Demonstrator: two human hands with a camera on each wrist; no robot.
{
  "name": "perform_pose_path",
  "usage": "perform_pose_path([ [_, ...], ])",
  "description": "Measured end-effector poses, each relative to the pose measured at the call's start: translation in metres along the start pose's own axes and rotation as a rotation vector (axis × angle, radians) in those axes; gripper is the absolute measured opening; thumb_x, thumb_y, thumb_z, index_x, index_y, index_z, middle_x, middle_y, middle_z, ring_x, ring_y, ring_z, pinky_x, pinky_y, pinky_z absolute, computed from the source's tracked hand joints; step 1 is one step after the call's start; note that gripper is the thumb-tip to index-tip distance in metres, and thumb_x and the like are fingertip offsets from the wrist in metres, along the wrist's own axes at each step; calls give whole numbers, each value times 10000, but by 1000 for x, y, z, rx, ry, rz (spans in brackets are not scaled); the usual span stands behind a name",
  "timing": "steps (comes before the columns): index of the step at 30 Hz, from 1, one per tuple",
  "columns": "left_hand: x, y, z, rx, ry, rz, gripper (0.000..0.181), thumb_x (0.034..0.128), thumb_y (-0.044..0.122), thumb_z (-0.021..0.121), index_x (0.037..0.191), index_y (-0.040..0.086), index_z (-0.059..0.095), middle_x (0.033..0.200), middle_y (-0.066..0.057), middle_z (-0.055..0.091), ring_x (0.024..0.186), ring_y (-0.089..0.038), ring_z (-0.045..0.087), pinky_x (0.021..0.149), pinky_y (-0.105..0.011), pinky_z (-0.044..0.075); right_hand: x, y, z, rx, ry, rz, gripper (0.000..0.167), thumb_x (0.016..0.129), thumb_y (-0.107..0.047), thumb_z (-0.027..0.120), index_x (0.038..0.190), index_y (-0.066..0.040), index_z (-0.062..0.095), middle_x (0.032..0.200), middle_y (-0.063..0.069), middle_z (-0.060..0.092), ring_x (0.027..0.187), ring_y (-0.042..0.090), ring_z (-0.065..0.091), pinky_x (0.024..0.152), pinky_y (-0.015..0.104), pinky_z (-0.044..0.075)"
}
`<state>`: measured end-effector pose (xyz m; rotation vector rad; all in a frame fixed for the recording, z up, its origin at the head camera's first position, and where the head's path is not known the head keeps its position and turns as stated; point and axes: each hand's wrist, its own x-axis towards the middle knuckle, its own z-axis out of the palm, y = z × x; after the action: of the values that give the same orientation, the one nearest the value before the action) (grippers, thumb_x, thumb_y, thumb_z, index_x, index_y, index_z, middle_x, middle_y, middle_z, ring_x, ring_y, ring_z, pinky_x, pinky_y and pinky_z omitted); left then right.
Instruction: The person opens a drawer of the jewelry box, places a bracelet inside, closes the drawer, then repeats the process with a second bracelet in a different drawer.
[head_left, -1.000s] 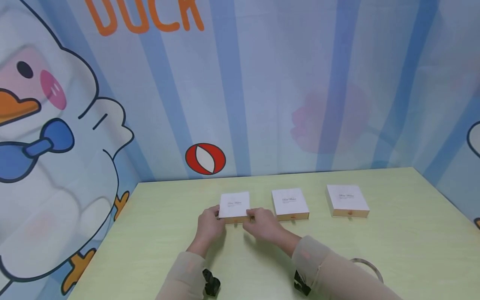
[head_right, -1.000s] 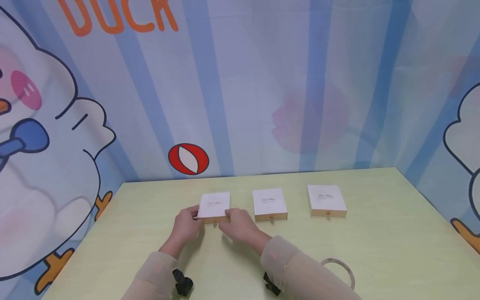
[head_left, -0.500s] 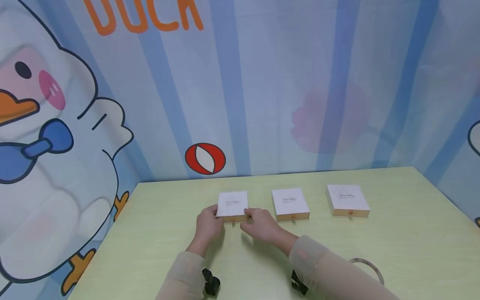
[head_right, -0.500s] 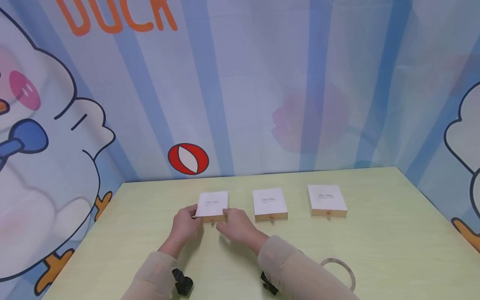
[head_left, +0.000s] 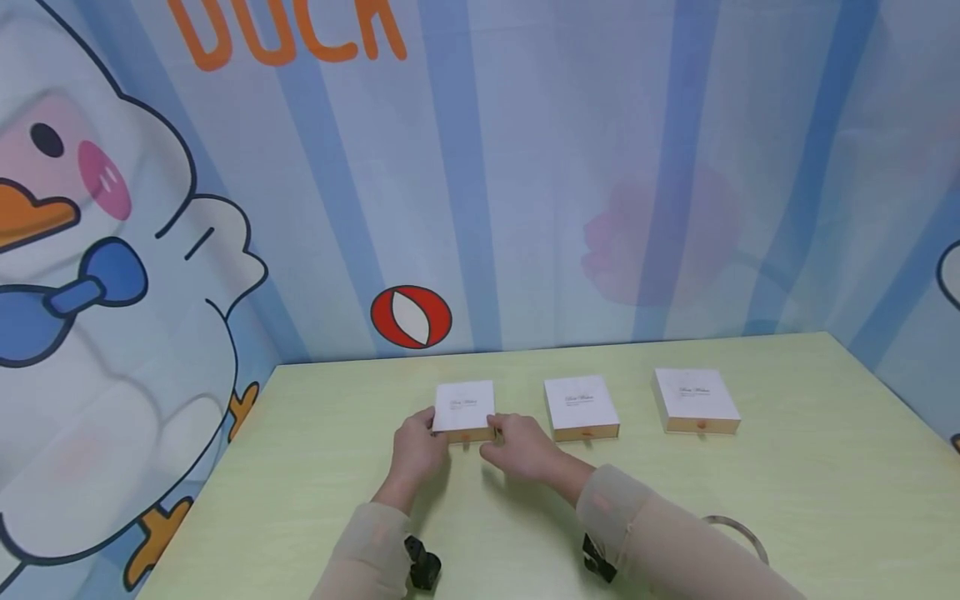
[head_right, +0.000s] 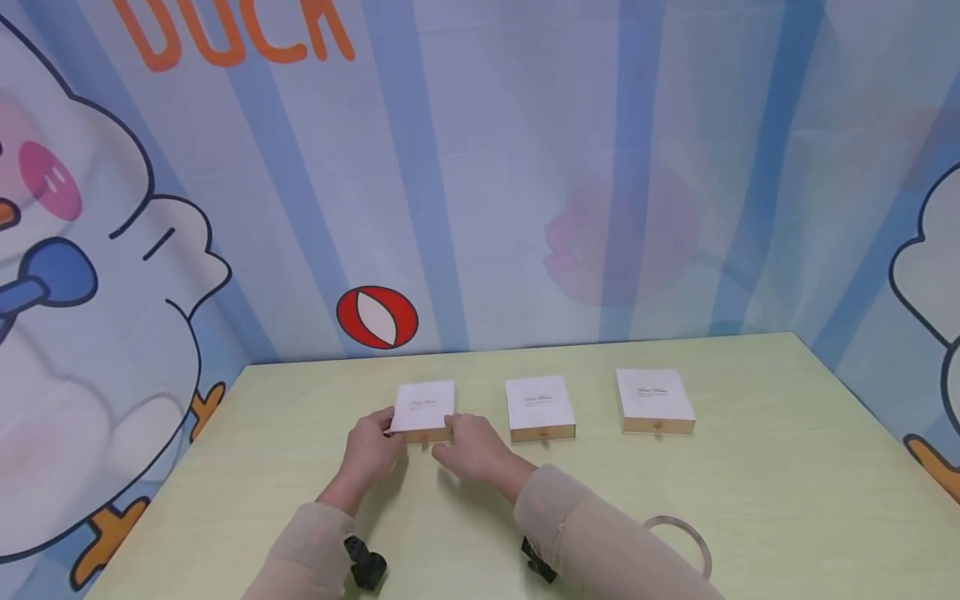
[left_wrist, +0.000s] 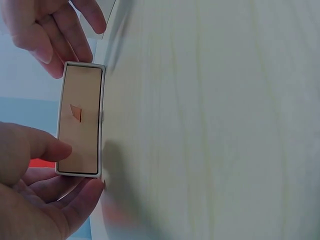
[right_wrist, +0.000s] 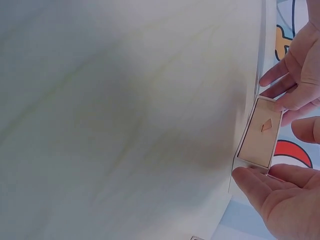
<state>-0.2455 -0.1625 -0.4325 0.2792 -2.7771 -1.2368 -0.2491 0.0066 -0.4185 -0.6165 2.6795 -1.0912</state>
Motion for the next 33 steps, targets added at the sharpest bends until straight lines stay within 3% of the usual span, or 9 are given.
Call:
perform_pose_path([
  [9, -3, 3, -1, -17, -4, 7, 447, 856, 34, 546, 1302, 1, 545, 1269, -183, 604, 966, -221, 570, 796, -347, 493, -1, -1, -2, -17, -12, 10, 547, 844, -165, 566, 1336, 60, 486, 1330, 217, 546, 694, 169, 458, 581, 276, 369],
  [11, -3, 4, -2, -21, -3, 9, 438, 855, 42, 552, 1291, 2, 554, 1260, -181, 611, 947, -217, 568, 782, -341, 490, -1, -1, -2, -12, -11, 9, 549, 840, -162, 561, 1337, 60, 485, 1330, 218, 546, 655, 166, 436, 570, 277, 363],
  [19, -4, 6, -2, -14, -6, 16, 503, 844, 69, 550, 1322, -74, 488, 1336, -239, 530, 1123, -292, 552, 928, -415, 469, -1, 0, -3, -6, 1, -2, 536, 832, -157, 558, 1318, 64, 505, 1319, 211, 558, 492, 105, 282, 524, 254, 329],
  [26, -5, 8, -2, -22, -23, 10, 514, 867, 113, 554, 1334, -84, 468, 1380, -245, 484, 1252, -319, 478, 1024, -456, 399, -2, 0, -3, -15, 0, -7, 504, 861, -159, 575, 1315, 50, 515, 1162, 204, 638, 458, 87, 239, 500, 246, 309],
  [30, -5, 9, -1, -27, -14, 25, 505, 861, 107, 555, 1320, -92, 482, 1368, -245, 498, 1262, -328, 470, 1020, -463, 400, -3, 0, -4, -24, 1, -10, 500, 867, -167, 574, 1320, 35, 517, 1194, 202, 628, 468, 101, 261, 516, 258, 328],
  [33, -6, 9, 0, -37, -4, 18, 503, 862, 109, 558, 1321, -84, 485, 1389, -244, 476, 1293, -338, 440, 1043, -466, 377, -4, 0, -4, -35, 11, -20, 493, 860, -164, 582, 1310, 32, 529, 1257, 184, 606, 588, 133, 418, 624, 281, 400],
])
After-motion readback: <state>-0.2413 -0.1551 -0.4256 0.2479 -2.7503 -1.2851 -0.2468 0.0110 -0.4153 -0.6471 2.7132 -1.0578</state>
